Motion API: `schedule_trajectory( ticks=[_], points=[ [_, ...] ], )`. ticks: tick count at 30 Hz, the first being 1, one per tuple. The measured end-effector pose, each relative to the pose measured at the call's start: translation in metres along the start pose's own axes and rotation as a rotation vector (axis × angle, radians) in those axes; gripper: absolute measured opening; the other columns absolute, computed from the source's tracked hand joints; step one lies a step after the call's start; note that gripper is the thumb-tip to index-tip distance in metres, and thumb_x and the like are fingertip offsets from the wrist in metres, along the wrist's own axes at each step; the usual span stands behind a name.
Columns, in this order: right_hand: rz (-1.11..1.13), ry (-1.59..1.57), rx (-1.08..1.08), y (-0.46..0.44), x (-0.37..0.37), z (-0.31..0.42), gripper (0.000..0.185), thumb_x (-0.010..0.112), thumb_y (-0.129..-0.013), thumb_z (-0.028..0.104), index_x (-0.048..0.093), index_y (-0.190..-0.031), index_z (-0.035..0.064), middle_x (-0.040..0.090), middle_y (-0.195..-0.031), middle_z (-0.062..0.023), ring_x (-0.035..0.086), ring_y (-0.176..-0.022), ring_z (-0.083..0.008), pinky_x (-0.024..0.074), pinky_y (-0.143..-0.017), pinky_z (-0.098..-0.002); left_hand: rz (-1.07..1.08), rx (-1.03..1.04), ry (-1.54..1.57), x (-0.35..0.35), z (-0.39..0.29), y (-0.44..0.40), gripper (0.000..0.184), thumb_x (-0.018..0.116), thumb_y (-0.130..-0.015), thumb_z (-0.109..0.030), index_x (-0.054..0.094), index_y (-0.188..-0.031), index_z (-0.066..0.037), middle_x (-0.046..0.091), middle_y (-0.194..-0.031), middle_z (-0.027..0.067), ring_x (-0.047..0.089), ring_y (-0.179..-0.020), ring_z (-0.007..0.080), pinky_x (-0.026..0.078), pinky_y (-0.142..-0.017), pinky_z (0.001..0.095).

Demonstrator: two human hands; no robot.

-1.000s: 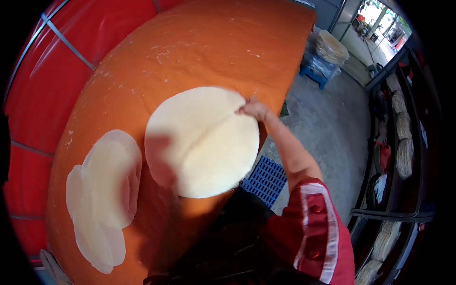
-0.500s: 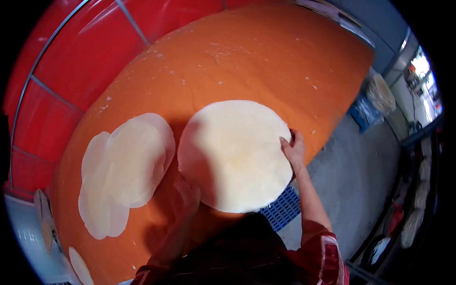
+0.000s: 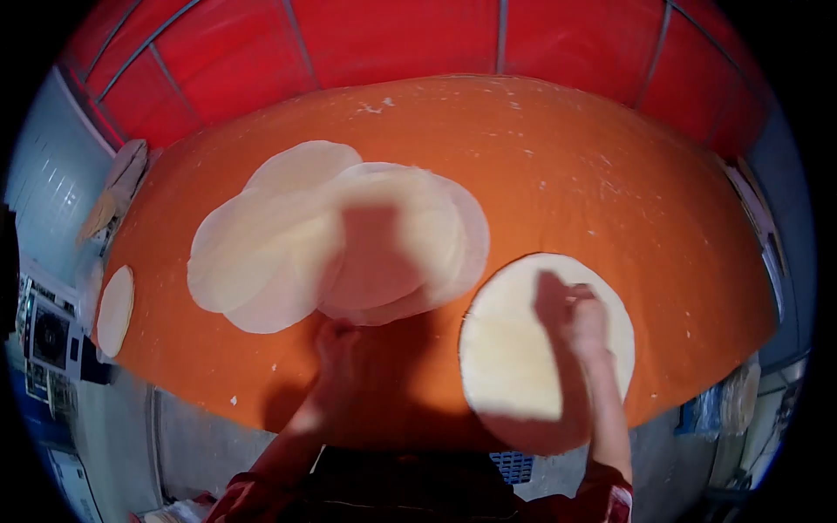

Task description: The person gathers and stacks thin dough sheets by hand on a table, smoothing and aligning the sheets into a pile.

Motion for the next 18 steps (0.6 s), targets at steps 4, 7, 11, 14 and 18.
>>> schedule_trajectory(
  ticks=[4,7,11,14,18],
  points=[
    [0.427,-0.322,-0.240,-0.019,0.143,0.141,0.024,0.044,-0.072,0.006,0.046,-0.096,0.0028,0.050,-0.093,-0.0128,0.049,-0.082,-0.0249,0.0406,-0.065,-0.0291,0.006,-0.218,0.483,-0.057,-0.004,-0.027,0.016,0.051,-0.063,0.006,0.052,-0.078,0.000,0.052,-0.075,0.0087,0.051,-0.068,0.0170,0.044,-0.062,0.0264],
    [0.256,-0.056,-0.669,-0.016,0.202,0.203,0.046,0.041,-0.072,0.005,0.034,-0.118,0.0026,0.039,-0.116,-0.0173,0.040,-0.106,-0.0294,0.0342,-0.089,-0.0349,0.020,-0.410,0.681,-0.073,-0.002,-0.035,0.017,0.050,-0.063,0.007,0.052,-0.079,0.001,0.053,-0.077,0.0107,0.052,-0.069,0.0213,0.045,-0.064,0.0293],
    [0.467,0.243,-0.788,-0.032,0.205,0.236,0.054,0.053,-0.067,0.010,0.035,-0.118,0.0029,0.036,-0.119,-0.0168,0.037,-0.109,-0.0298,0.0306,-0.091,-0.0368,0.086,-0.440,0.736,-0.106,-0.006,-0.040,0.018,0.050,-0.066,0.007,0.051,-0.083,0.002,0.054,-0.080,0.0114,0.053,-0.074,0.0236,0.045,-0.067,0.0322],
    [0.819,0.142,-0.648,-0.053,0.191,0.278,0.051,0.055,-0.066,0.011,0.039,-0.114,0.0020,0.039,-0.118,-0.0191,0.040,-0.107,-0.0300,0.0291,-0.093,-0.0382,0.110,0.331,0.052,-0.173,-0.023,-0.048,0.017,0.048,-0.067,0.005,0.051,-0.084,0.003,0.053,-0.082,0.0118,0.053,-0.077,0.0233,0.044,-0.069,0.0321],
    [0.668,0.220,-0.694,-0.065,0.236,0.354,0.021,0.043,-0.072,0.007,0.057,-0.088,0.0004,0.059,-0.087,-0.0149,0.055,-0.083,-0.0252,0.0385,-0.083,-0.0371,-0.209,-0.096,0.782,-0.247,0.000,-0.077,0.014,0.048,-0.071,0.004,0.049,-0.085,0.002,0.051,-0.089,0.0117,0.049,-0.090,0.0241,0.039,-0.084,0.0354]
  ],
)
Point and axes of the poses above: each hand's wrist, its own y-axis away from the middle knuckle, its own x-axis out of the palm, z = x × y, the point moved 3 cm from there along -y, towards the middle knuckle
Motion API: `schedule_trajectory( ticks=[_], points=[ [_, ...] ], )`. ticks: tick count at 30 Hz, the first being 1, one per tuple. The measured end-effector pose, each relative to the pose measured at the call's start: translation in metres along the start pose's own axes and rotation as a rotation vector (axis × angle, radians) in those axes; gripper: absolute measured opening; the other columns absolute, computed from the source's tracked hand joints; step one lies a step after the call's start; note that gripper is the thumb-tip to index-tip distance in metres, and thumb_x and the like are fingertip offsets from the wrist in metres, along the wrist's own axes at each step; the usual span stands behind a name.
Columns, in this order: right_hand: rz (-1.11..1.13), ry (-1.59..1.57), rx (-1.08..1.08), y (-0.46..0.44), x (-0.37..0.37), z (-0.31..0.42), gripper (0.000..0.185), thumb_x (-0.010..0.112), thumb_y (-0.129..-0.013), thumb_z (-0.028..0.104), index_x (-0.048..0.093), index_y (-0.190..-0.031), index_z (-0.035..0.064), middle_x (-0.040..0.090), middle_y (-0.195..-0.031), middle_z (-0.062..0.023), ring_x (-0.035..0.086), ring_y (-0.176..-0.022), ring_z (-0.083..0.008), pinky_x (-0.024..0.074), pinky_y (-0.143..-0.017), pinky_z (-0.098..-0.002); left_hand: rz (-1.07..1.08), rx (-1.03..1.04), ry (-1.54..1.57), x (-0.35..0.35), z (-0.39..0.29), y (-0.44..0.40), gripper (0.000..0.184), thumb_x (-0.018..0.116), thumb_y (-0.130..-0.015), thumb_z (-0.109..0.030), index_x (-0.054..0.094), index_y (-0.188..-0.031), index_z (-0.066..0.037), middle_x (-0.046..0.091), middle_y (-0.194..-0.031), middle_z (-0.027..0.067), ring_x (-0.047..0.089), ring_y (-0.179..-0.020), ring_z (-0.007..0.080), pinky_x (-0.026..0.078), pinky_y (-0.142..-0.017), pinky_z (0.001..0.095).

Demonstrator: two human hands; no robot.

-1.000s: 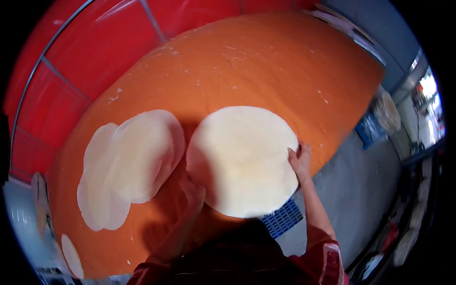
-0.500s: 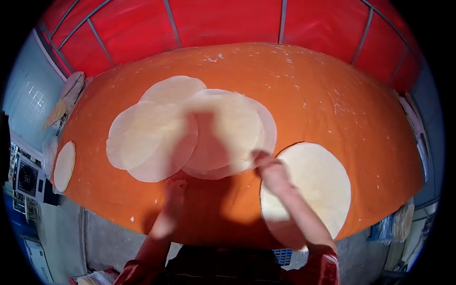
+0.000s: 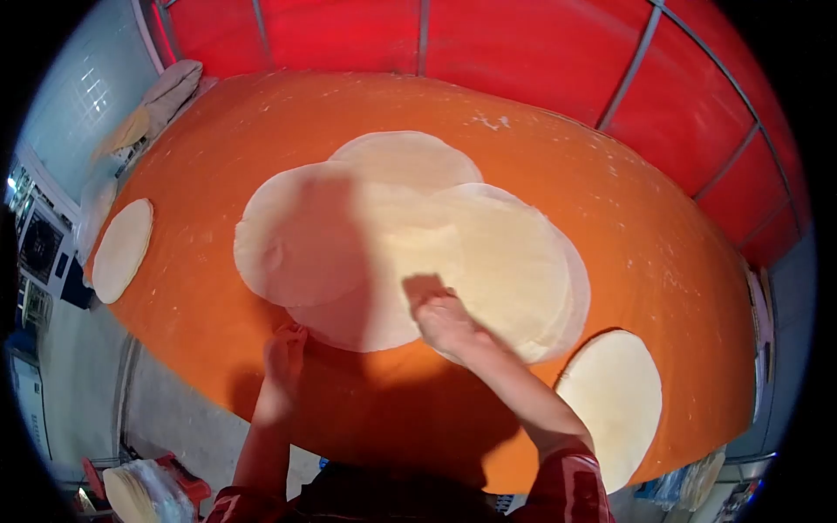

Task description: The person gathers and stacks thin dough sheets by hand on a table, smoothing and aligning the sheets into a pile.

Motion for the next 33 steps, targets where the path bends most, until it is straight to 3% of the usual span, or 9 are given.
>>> schedule_trajectory(
  ticks=[1,3,5,13,18,23,27,31,33],
  points=[
    [0.226,0.005,0.030,-0.025,-0.007,0.027,0.026,0.040,-0.073,0.006,0.053,-0.096,-0.0005,0.058,-0.089,-0.0143,0.054,-0.085,-0.0234,0.0366,-0.086,-0.0339,0.152,0.092,0.019,0.005,-0.014,0.003,0.015,0.047,-0.070,0.005,0.049,-0.085,0.002,0.051,-0.089,0.0115,0.049,-0.089,0.0229,0.040,-0.081,0.0336],
    [-0.102,0.021,-0.230,-0.072,0.038,0.066,0.037,0.053,-0.070,0.017,0.045,-0.102,-0.0002,0.047,-0.107,-0.0188,0.046,-0.099,-0.0264,0.0333,-0.087,-0.0381,0.289,0.190,0.034,-0.005,-0.030,-0.012,0.016,0.046,-0.070,0.005,0.049,-0.086,0.002,0.051,-0.088,0.0113,0.049,-0.088,0.0217,0.041,-0.078,0.0319],
    [-0.150,-0.062,-0.277,-0.093,0.037,0.110,0.043,0.054,-0.071,0.018,0.041,-0.108,0.0007,0.041,-0.113,-0.0182,0.039,-0.106,-0.0259,0.0293,-0.090,-0.0387,0.075,-0.399,0.267,-0.034,-0.017,-0.052,0.024,0.045,-0.068,0.008,0.048,-0.091,0.001,0.052,-0.089,0.0108,0.051,-0.082,0.0208,0.043,-0.069,0.0292],
    [-0.335,-0.249,-0.152,-0.166,0.040,0.159,0.060,0.057,-0.070,0.028,0.033,-0.119,0.0023,0.034,-0.122,-0.0142,0.027,-0.117,-0.0269,0.0206,-0.094,-0.0430,0.272,-0.004,-0.518,-0.015,-0.067,-0.073,0.054,0.042,-0.060,0.010,0.041,-0.113,-0.002,0.052,-0.091,0.0083,0.054,-0.077,0.0163,0.041,-0.060,0.0211],
    [0.069,-0.496,-0.006,-0.184,0.022,0.156,0.062,0.062,-0.066,0.041,0.043,-0.114,0.0053,0.038,-0.122,-0.0140,0.029,-0.118,-0.0254,0.0203,-0.096,-0.0428,0.379,0.054,-0.548,-0.019,-0.077,-0.088,0.060,0.043,-0.061,0.008,0.035,-0.120,-0.002,0.048,-0.099,0.0090,0.050,-0.083,0.0142,0.041,-0.068,0.0233],
    [-0.188,-0.596,-0.098,-0.210,0.039,0.119,0.009,0.052,-0.071,0.013,0.053,-0.074,0.0041,0.053,-0.080,-0.0145,0.049,-0.076,-0.0225,0.0385,-0.065,-0.0339,0.258,0.045,-0.411,-0.022,-0.067,-0.089,0.047,0.051,-0.067,0.005,0.037,-0.112,0.001,0.048,-0.099,0.0107,0.049,-0.085,0.0140,0.042,-0.071,0.0238],
    [-0.425,-1.003,0.046,-0.219,-0.105,0.063,0.018,0.050,-0.076,0.015,0.052,-0.065,0.0016,0.053,-0.063,-0.0018,0.047,-0.055,-0.0130,0.0406,-0.052,-0.0283,0.042,0.090,-0.586,-0.022,-0.066,-0.095,0.039,0.062,-0.069,-0.003,0.040,-0.101,0.002,0.049,-0.095,0.0122,0.051,-0.078,0.0140,0.044,-0.065,0.0232],
    [-0.625,-0.142,-0.138,-0.187,-0.246,0.057,0.037,0.046,-0.066,-0.004,0.055,-0.102,0.0018,0.060,-0.075,-0.0162,0.057,-0.062,-0.0171,0.0453,-0.054,-0.0297,-0.106,-0.086,-0.713,-0.007,-0.073,-0.114,0.037,0.064,-0.070,-0.010,0.043,-0.097,0.003,0.053,-0.084,0.0104,0.054,-0.067,0.0144,0.045,-0.055,0.0235],
    [-0.647,0.022,-0.124,-0.172,-0.249,0.073,0.024,0.049,-0.066,0.001,0.057,-0.088,0.0049,0.054,-0.065,-0.0167,0.055,-0.057,-0.0214,0.0426,-0.050,-0.0293,0.014,-0.250,-0.951,-0.005,-0.074,-0.123,0.031,0.062,-0.073,-0.016,0.046,-0.091,0.003,0.056,-0.074,0.0097,0.057,-0.062,0.0162,0.045,-0.049,0.0253]
  ],
)
Point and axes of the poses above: each hand's wrist, its own y-axis away from the middle knuckle, its own x-axis out of the palm, z = x × y, the point moved 3 cm from there along -y, towards the middle knuckle
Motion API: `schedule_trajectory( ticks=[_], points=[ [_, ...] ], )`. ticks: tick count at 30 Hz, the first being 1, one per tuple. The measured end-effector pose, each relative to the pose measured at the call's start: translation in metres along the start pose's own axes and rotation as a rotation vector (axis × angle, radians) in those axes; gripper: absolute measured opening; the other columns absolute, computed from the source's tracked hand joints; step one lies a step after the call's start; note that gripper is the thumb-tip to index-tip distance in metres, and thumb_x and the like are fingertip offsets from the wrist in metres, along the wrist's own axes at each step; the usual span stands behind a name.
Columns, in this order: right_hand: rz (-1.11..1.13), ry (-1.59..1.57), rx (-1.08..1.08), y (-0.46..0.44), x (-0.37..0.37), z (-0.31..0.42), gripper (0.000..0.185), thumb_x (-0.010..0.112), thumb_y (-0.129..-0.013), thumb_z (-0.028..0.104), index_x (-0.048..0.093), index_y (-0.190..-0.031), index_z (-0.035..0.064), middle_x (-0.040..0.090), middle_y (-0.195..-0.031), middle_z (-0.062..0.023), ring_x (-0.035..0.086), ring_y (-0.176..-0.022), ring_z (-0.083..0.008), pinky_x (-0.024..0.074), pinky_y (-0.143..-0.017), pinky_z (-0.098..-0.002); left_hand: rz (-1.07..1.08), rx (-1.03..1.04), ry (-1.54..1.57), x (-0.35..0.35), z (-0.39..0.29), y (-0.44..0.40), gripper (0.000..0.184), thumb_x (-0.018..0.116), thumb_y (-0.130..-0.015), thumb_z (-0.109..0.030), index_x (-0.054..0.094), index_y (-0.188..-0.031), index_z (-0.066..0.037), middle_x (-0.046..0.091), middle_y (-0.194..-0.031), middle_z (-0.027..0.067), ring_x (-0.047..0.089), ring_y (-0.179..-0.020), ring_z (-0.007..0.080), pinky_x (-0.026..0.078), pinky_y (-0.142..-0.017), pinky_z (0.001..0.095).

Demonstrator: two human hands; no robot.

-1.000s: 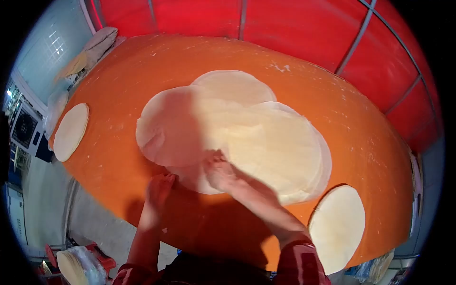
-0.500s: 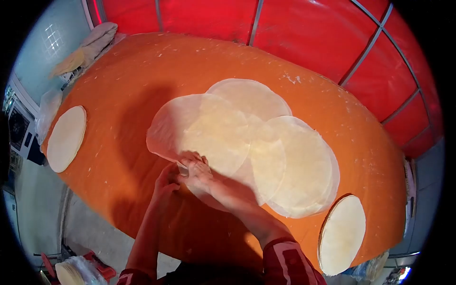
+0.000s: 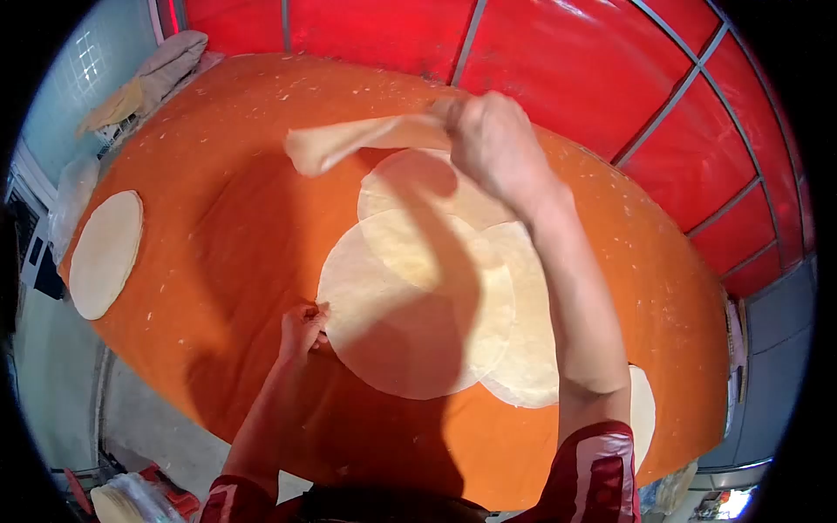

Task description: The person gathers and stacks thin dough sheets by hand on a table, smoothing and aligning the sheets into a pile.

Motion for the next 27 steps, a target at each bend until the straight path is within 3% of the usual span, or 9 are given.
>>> schedule_trajectory(
  ticks=[1,4,6,8,11,14,17,25,27],
  points=[
    [-0.011,0.149,-0.036,0.011,-0.002,0.010,0.011,0.052,-0.065,0.006,0.059,-0.074,0.0080,0.049,-0.055,-0.0172,0.052,-0.052,-0.0256,0.0399,-0.046,-0.0289,0.005,0.002,0.004,0.000,0.001,-0.002,0.031,0.062,-0.073,-0.016,0.046,-0.091,0.003,0.056,-0.074,0.0097,0.057,-0.062,0.0162,0.045,-0.049,0.0253],
    [0.153,0.235,-0.159,0.073,0.055,0.020,0.019,0.052,-0.062,0.008,0.054,-0.080,0.0025,0.051,-0.062,-0.0133,0.053,-0.057,-0.0223,0.0395,-0.047,-0.0291,0.019,0.032,-0.134,0.002,0.007,-0.006,0.026,0.055,-0.079,-0.021,0.049,-0.089,0.002,0.058,-0.074,0.0111,0.059,-0.063,0.0194,0.047,-0.050,0.0273],
    [0.198,0.409,-0.220,0.129,0.096,0.042,0.028,0.052,-0.060,0.009,0.052,-0.085,-0.0009,0.053,-0.075,-0.0124,0.053,-0.069,-0.0208,0.0416,-0.052,-0.0302,0.103,-0.059,0.430,0.007,0.015,0.001,0.027,0.045,-0.084,-0.023,0.047,-0.096,0.002,0.059,-0.082,0.0137,0.060,-0.069,0.0217,0.049,-0.056,0.0309],
    [0.280,0.457,-0.224,0.187,0.144,0.050,0.032,0.051,-0.060,0.009,0.052,-0.090,-0.0026,0.054,-0.085,-0.0137,0.052,-0.079,-0.0227,0.0442,-0.059,-0.0322,0.156,-0.094,0.563,0.007,0.027,0.001,0.029,0.042,-0.086,-0.025,0.046,-0.099,0.001,0.058,-0.086,0.0141,0.059,-0.073,0.0228,0.049,-0.061,0.0329],
    [0.168,0.255,-0.162,0.230,0.180,0.051,0.027,0.051,-0.062,0.010,0.054,-0.085,-0.0032,0.054,-0.084,-0.0150,0.052,-0.078,-0.0247,0.0444,-0.060,-0.0333,0.280,-0.136,0.777,0.012,0.030,0.009,0.033,0.039,-0.087,-0.026,0.042,-0.105,0.001,0.056,-0.094,0.0150,0.058,-0.080,0.0244,0.048,-0.068,0.0360],
    [0.466,0.037,0.148,0.221,0.163,0.071,0.036,0.045,-0.069,0.007,0.048,-0.104,-0.0025,0.048,-0.109,-0.0171,0.048,-0.100,-0.0305,0.0390,-0.082,-0.0397,0.358,-0.170,0.898,0.021,0.032,0.015,0.034,0.039,-0.087,-0.027,0.041,-0.106,0.001,0.054,-0.099,0.0157,0.057,-0.083,0.0252,0.047,-0.072,0.0374],
    [0.239,-0.027,0.039,0.254,0.179,0.080,0.037,0.045,-0.070,0.009,0.047,-0.105,-0.0025,0.047,-0.111,-0.0173,0.047,-0.102,-0.0306,0.0362,-0.086,-0.0395,0.366,-0.176,0.930,0.024,0.032,0.016,0.032,0.041,-0.087,-0.025,0.042,-0.105,0.001,0.054,-0.099,0.0151,0.056,-0.084,0.0249,0.047,-0.071,0.0377],
    [0.287,-0.030,0.203,0.259,0.163,0.099,0.036,0.044,-0.074,0.009,0.045,-0.108,-0.0029,0.039,-0.120,-0.0189,0.038,-0.112,-0.0329,0.0305,-0.091,-0.0414,0.243,-0.041,0.680,0.031,0.026,0.018,0.023,0.047,-0.082,-0.015,0.046,-0.101,-0.002,0.054,-0.097,0.0123,0.057,-0.082,0.0266,0.049,-0.066,0.0399],
    [0.109,0.095,0.065,0.238,0.155,0.096,0.030,0.043,-0.077,0.008,0.049,-0.103,-0.0043,0.052,-0.102,-0.0215,0.050,-0.099,-0.0301,0.0391,-0.082,-0.0381,0.200,0.038,0.709,0.031,0.011,0.024,0.025,0.047,-0.082,-0.018,0.045,-0.098,0.001,0.052,-0.094,0.0144,0.058,-0.074,0.0252,0.050,-0.064,0.0379]
  ],
)
Point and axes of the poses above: each hand's wrist, its own y-axis away from the middle knuckle, its own x-axis out of the palm, z = x × y, the point moved 3 cm from there along -y, towards the middle knuckle
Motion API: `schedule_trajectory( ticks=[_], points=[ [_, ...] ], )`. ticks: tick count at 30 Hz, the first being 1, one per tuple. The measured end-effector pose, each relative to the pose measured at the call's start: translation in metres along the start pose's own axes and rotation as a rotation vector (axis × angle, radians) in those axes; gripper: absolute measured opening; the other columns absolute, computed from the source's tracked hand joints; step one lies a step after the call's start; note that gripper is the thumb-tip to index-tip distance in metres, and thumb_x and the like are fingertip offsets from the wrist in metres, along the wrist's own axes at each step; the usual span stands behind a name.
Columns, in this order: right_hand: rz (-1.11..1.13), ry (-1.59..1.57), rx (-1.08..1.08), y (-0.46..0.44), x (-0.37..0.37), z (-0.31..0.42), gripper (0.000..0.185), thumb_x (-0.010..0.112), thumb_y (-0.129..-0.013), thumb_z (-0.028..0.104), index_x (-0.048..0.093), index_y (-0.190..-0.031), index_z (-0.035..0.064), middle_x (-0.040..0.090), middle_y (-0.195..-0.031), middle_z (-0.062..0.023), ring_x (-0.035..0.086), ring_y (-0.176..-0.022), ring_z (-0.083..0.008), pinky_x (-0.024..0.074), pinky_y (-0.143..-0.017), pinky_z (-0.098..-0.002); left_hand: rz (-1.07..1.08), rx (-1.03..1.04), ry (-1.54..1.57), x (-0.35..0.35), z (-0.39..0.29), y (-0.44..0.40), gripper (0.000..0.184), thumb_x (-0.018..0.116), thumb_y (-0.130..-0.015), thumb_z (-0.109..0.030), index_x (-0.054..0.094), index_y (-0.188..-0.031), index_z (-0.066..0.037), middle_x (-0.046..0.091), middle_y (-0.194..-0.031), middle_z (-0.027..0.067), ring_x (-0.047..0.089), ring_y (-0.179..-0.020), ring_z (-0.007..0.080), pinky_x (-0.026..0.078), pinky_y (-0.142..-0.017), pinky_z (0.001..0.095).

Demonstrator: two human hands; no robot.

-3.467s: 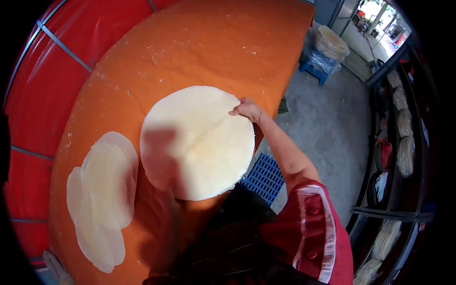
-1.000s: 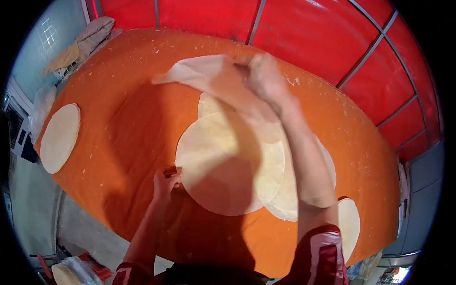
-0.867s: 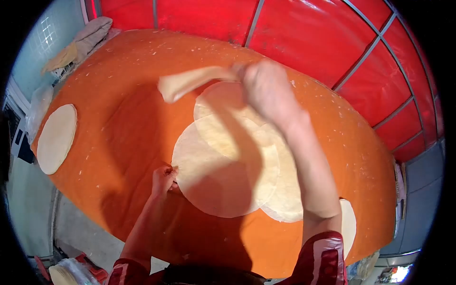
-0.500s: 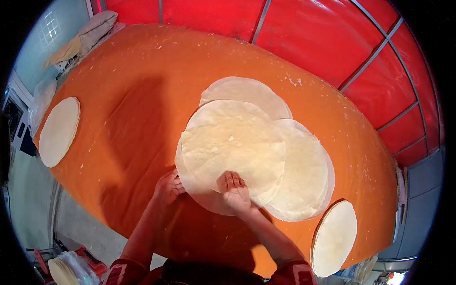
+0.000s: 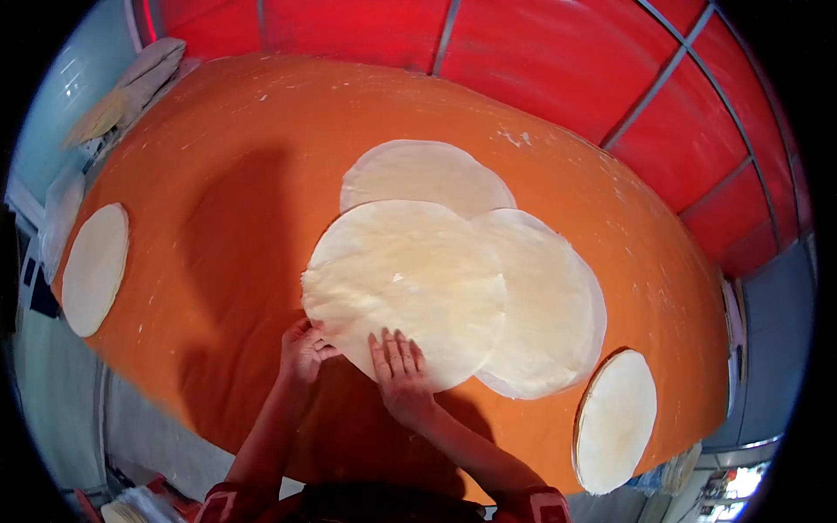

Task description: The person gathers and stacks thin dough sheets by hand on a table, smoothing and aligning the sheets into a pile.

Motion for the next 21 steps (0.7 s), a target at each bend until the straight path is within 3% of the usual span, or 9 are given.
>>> schedule_trajectory(
  ticks=[1,3,4,7,8,12,16,17,21],
  points=[
    [-0.001,0.011,0.020,-0.009,-0.003,-0.011,0.030,0.043,-0.077,0.008,0.049,-0.103,-0.0043,0.052,-0.102,-0.0215,0.050,-0.099,-0.0301,0.0391,-0.082,-0.0381,0.018,-0.011,-0.008,0.004,-0.005,0.000,0.025,0.047,-0.082,-0.018,0.045,-0.098,0.001,0.052,-0.094,0.0144,0.058,-0.074,0.0252,0.050,-0.064,0.0379],
    [0.799,-0.315,0.395,-0.016,0.007,-0.050,0.022,0.043,-0.078,0.008,0.054,-0.096,0.0005,0.056,-0.071,-0.0218,0.058,-0.071,-0.0240,0.0457,-0.062,-0.0339,-0.032,-0.124,0.111,0.006,-0.012,-0.002,0.033,0.050,-0.080,-0.023,0.043,-0.100,0.003,0.050,-0.091,0.0170,0.056,-0.079,0.0279,0.049,-0.069,0.0382],
    [0.388,-0.644,0.367,-0.029,-0.018,-0.076,0.016,0.043,-0.079,0.008,0.057,-0.087,0.0056,0.046,-0.048,-0.0202,0.048,-0.046,-0.0196,0.0411,-0.044,-0.0305,-0.015,-0.139,0.098,0.007,-0.012,-0.004,0.033,0.050,-0.080,-0.023,0.043,-0.100,0.003,0.050,-0.091,0.0170,0.056,-0.079,0.0279,0.049,-0.069,0.0382],
    [-0.013,-1.401,0.448,-0.089,-0.092,-0.178,0.027,0.037,-0.085,0.028,0.048,-0.093,0.0040,0.049,-0.091,-0.0130,0.048,-0.069,-0.0153,0.0411,-0.066,-0.0294,-0.020,-0.068,0.029,0.005,-0.011,-0.015,0.035,0.052,-0.079,-0.021,0.042,-0.101,0.004,0.050,-0.096,0.0195,0.052,-0.087,0.0273,0.046,-0.076,0.0367],
    [-0.084,-1.346,0.431,-0.108,-0.130,-0.204,0.033,0.035,-0.087,0.035,0.045,-0.094,0.0035,0.050,-0.106,-0.0107,0.048,-0.077,-0.0139,0.0411,-0.073,-0.0291,-0.011,-0.075,0.022,0.009,-0.011,-0.016,0.035,0.052,-0.079,-0.021,0.042,-0.101,0.004,0.050,-0.096,0.0195,0.052,-0.087,0.0273,0.046,-0.076,0.0367],
    [-0.181,-0.361,0.432,-0.157,-0.270,-0.196,0.013,0.044,-0.074,-0.003,0.056,-0.079,-0.0053,0.060,-0.073,-0.0098,0.056,-0.074,-0.0112,0.0457,-0.060,-0.0257,0.132,-0.106,0.044,0.045,0.002,-0.027,0.024,0.052,-0.077,-0.006,0.046,-0.099,0.003,0.053,-0.096,0.0180,0.052,-0.091,0.0277,0.044,-0.080,0.0392],
    [-0.156,0.254,0.023,-0.127,-0.268,-0.193,0.017,0.049,-0.071,0.001,0.057,-0.086,-0.0025,0.055,-0.070,-0.0187,0.060,-0.065,-0.0219,0.0467,-0.057,-0.0286,0.301,-0.298,0.136,0.101,0.044,-0.037,0.018,0.056,-0.073,-0.003,0.051,-0.090,0.001,0.057,-0.087,0.0147,0.055,-0.086,0.0269,0.043,-0.080,0.0392],
    [0.037,0.516,0.103,-0.112,-0.253,-0.200,0.022,0.049,-0.068,0.001,0.060,-0.087,0.0022,0.057,-0.075,-0.0165,0.057,-0.063,-0.0268,0.0457,-0.055,-0.0309,0.332,-0.361,0.121,0.111,0.058,-0.040,0.017,0.056,-0.072,-0.002,0.050,-0.088,0.001,0.057,-0.086,0.0145,0.055,-0.086,0.0272,0.043,-0.081,0.0395],
    [0.391,0.356,0.312,-0.014,-0.126,-0.224,0.032,0.047,-0.061,0.001,0.059,-0.090,0.0065,0.059,-0.075,-0.0131,0.057,-0.064,-0.0254,0.0451,-0.059,-0.0323,0.339,-0.468,0.094,0.133,0.085,-0.045,0.015,0.055,-0.072,0.000,0.049,-0.086,0.000,0.057,-0.084,0.0147,0.055,-0.086,0.0281,0.044,-0.080,0.0408]
  ],
)
Point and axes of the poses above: each hand's wrist, its own y-axis away from the middle knuckle, its own x-axis out of the palm, z = x × y, the point moved 3 cm from there along -y, towards the middle knuckle
